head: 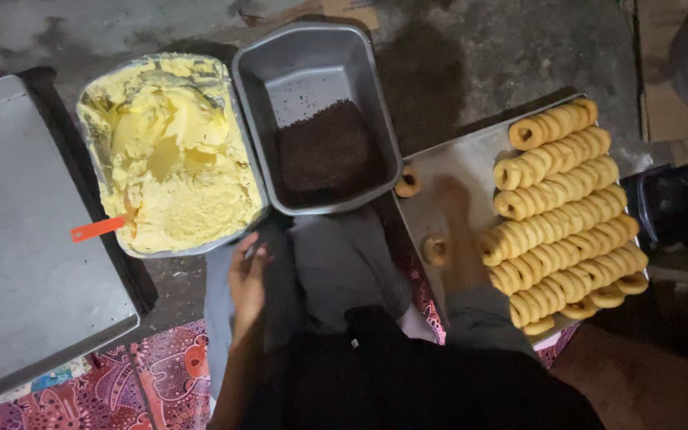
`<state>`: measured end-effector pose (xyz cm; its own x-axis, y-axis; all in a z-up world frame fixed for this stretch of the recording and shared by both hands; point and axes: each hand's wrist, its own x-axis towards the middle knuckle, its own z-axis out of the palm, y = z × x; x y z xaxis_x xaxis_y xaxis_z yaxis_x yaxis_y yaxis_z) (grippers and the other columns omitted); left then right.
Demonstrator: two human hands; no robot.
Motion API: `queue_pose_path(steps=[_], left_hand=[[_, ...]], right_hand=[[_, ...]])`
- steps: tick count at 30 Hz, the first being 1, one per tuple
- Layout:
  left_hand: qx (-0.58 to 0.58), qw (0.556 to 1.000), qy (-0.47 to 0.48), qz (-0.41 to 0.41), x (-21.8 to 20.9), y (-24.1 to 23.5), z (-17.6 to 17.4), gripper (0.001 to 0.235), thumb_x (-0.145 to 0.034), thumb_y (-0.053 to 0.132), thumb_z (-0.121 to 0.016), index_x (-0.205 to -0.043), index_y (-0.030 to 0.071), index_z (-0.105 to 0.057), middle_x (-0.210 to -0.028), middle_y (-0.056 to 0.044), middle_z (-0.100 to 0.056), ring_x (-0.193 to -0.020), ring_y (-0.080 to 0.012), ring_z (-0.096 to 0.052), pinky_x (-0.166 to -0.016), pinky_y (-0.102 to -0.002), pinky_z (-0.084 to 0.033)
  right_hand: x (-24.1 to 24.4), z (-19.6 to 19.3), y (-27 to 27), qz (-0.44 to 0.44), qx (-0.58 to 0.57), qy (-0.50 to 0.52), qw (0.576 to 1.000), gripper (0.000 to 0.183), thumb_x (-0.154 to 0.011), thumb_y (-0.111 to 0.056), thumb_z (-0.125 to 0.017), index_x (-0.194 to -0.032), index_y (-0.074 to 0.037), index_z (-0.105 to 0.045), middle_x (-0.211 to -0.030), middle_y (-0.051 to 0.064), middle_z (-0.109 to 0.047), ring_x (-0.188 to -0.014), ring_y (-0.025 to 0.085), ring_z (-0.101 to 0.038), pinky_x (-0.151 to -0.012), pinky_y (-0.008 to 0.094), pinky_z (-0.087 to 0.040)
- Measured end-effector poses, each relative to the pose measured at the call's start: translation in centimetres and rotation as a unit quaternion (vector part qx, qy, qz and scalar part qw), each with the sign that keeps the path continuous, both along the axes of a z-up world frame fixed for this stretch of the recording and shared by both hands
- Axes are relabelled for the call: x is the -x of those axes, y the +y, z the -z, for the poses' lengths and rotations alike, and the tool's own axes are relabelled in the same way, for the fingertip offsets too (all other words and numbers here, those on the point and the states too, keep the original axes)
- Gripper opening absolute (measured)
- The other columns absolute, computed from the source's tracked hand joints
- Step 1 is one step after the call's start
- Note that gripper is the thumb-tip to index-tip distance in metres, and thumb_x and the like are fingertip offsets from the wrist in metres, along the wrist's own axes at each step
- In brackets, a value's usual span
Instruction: The person fills ring-shaped pastries with a yellow cream using a small spatula, then dips the filled center into a dark granular topping and places them on a tray. The process is repeated for multiple pastries.
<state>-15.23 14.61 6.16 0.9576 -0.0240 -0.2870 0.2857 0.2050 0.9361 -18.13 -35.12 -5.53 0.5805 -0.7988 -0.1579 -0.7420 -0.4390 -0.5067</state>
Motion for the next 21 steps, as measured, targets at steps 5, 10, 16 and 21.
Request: queue_pose_path(steps=[5,10,16,21], left_hand=[[-0.048,0.997,0.031,-0.047,1.4,2.9,-1.9,0.042,-0.101,0.017,-0.061,-0.14,0.003,-0.056,-0.125,-0.008,-0.067,-0.108,-0.0156,-0.066,-0.094,-0.03,-0.053],[-0.039,0.996,0.002,-0.074,0.7,1.7,-2.4,0.039,-0.102,0.016,-0.061,-0.139,0.004,-0.059,-0.119,-0.008,-0.069,-0.103,-0.0152,-0.064,-0.093,-0.03,-0.052],[0.054,0.998,-0.034,-0.015,1.8,-4.5,-3.5,0.036,-0.102,0.018,-0.064,-0.134,0.004,-0.063,-0.13,-0.007,-0.065,-0.116,-0.0166,-0.061,-0.1,-0.03,-0.05],[0.135,0.983,0.01,0.122,1.7,-8.2,-4.5,0.054,-0.098,0.029,-0.057,-0.148,0.015,-0.039,-0.132,-0.001,-0.055,-0.113,-0.0155,-0.058,-0.082,-0.029,-0.053]], right_hand=[[2.6,-4.3,-8.2,0.08,0.367,0.132,0.917,0.1,-0.069,-0.062,-0.061,-0.149,-0.003,-0.043,-0.145,0.035,-0.044,-0.131,0.062,-0.041,-0.084,0.084,-0.039],[2.0,-5.3,-9.0,-0.046,0.283,0.155,0.945,0.07,-0.097,-0.057,-0.062,-0.143,-0.007,-0.042,-0.147,0.025,-0.044,-0.138,0.055,-0.035,-0.097,0.085,-0.028],[-0.6,-10.9,1.6,-0.081,0.127,0.026,0.988,0.045,-0.09,-0.034,-0.076,-0.124,-0.01,-0.059,-0.11,0.019,-0.063,-0.102,0.04,-0.053,-0.087,0.056,-0.041],[1.6,-16.6,19.7,-0.512,-0.084,-0.336,0.786,0.043,-0.079,-0.025,-0.084,-0.115,-0.008,-0.066,-0.094,0.012,-0.07,-0.083,0.027,-0.07,-0.076,0.039,-0.053]])
